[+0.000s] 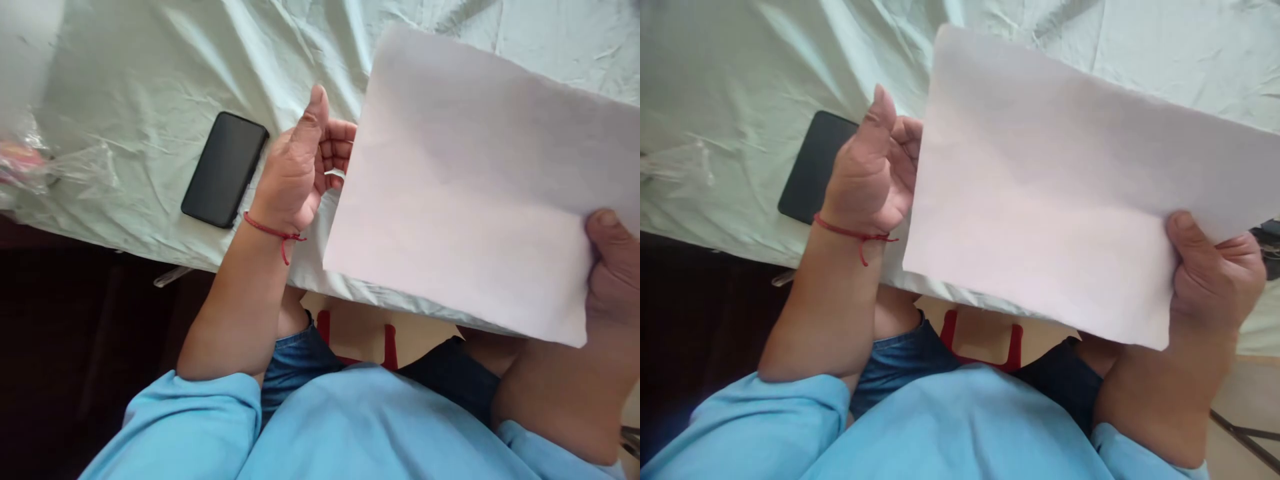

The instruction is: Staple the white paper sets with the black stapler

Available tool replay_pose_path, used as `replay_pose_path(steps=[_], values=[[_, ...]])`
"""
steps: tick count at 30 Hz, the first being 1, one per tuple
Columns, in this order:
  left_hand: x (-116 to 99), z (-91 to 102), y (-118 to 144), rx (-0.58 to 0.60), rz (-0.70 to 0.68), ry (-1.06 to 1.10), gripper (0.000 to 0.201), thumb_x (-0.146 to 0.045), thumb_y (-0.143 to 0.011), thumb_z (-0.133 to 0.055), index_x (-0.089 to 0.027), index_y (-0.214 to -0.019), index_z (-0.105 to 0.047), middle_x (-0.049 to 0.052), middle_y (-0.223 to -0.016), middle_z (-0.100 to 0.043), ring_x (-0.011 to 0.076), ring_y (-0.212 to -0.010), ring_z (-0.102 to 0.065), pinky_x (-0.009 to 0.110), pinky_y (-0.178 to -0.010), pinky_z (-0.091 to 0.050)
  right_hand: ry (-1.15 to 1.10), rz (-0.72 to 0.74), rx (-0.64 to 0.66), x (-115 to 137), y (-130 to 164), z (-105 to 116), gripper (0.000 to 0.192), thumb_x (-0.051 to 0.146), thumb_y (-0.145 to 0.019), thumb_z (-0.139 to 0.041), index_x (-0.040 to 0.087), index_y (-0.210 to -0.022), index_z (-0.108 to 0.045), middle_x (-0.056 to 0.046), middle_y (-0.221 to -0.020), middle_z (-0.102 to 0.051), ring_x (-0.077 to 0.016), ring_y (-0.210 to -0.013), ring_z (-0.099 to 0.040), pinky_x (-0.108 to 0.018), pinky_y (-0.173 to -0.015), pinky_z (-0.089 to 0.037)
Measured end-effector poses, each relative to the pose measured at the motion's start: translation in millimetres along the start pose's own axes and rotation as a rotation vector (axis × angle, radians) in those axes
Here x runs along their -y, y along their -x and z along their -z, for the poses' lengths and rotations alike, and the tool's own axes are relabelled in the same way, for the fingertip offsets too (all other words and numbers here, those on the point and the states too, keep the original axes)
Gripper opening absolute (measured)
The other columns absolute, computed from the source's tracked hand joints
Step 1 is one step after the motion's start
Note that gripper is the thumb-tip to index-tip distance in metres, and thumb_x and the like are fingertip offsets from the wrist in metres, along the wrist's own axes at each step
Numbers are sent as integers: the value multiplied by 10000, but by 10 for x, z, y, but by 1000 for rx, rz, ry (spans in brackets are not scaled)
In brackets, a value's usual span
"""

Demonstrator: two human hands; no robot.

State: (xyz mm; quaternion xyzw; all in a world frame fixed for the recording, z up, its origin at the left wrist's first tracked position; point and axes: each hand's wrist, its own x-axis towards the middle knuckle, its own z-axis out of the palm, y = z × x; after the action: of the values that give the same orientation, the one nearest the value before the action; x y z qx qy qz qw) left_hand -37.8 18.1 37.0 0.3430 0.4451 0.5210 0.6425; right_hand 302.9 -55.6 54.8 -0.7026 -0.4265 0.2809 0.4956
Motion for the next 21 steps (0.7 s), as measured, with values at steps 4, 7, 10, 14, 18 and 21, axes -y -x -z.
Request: replay_pose_path(steps=[4, 7, 10, 14, 18, 21], values=[[47, 15, 53, 97, 16, -81, 628, -724, -1064, -542, -171, -899, -790, 78, -865, -750, 149, -697, -636, 278, -547, -417, 9, 28, -16, 1, -37, -61, 302, 387, -835, -766, 262, -1107, -730, 68, -1176, -663, -128, -1202, -611, -320, -1141, -454], [56, -1, 93, 149, 38, -139, 447, -612, -1011, -729, -187, -895, -801, 51, -907, -793, 166, -795, -723, 258, -652, -530, -16, 30, -32, 1, -38, -113, 322, 397, -807, -790, 252, -1088, -730, 67, -1160, -670, -122, -1179, -625, -320, -1135, -463], [14, -8, 122, 103, 132, -128, 208, -363, -893, -918, -205, -913, -784, -12, -872, -780, 227, -989, -797, 288, -831, -620, -44, 13, -57, 6, -45, -151, 295, 399, -791, -803, 254, -1037, -732, 79, -1163, -668, -105, -1159, -634, -300, -1126, -473], [-52, 32, 121, 2, 213, -152, 248, -188, -784, -976, -183, -870, -744, -15, -851, -766, 221, -970, -795, 277, -813, -626, -64, 1, -61, -3, -78, -154, 287, 395, -796, -798, 247, -1031, -725, 79, -1138, -670, -106, -1184, -627, -291, -1141, -457], [-17, 100, 64, -14, 135, -319, 308, -272, -763, -991, -194, -743, -694, -24, -712, -672, 152, -765, -707, 247, -660, -569, -64, -47, -66, -34, -117, -127, 335, 419, -790, -800, 231, -1053, -714, 60, -1100, -667, -97, -1160, -629, -267, -1120, -456], [50, 130, 5, -90, 26, -398, 352, -322, -817, -951, -213, -664, -653, -23, -663, -592, 128, -670, -609, 260, -591, -496, -105, -109, -29, -44, -128, -132, 340, 447, -784, -796, 215, -1017, -709, 44, -1068, -661, -71, -1007, -649, -246, -1015, -513]])
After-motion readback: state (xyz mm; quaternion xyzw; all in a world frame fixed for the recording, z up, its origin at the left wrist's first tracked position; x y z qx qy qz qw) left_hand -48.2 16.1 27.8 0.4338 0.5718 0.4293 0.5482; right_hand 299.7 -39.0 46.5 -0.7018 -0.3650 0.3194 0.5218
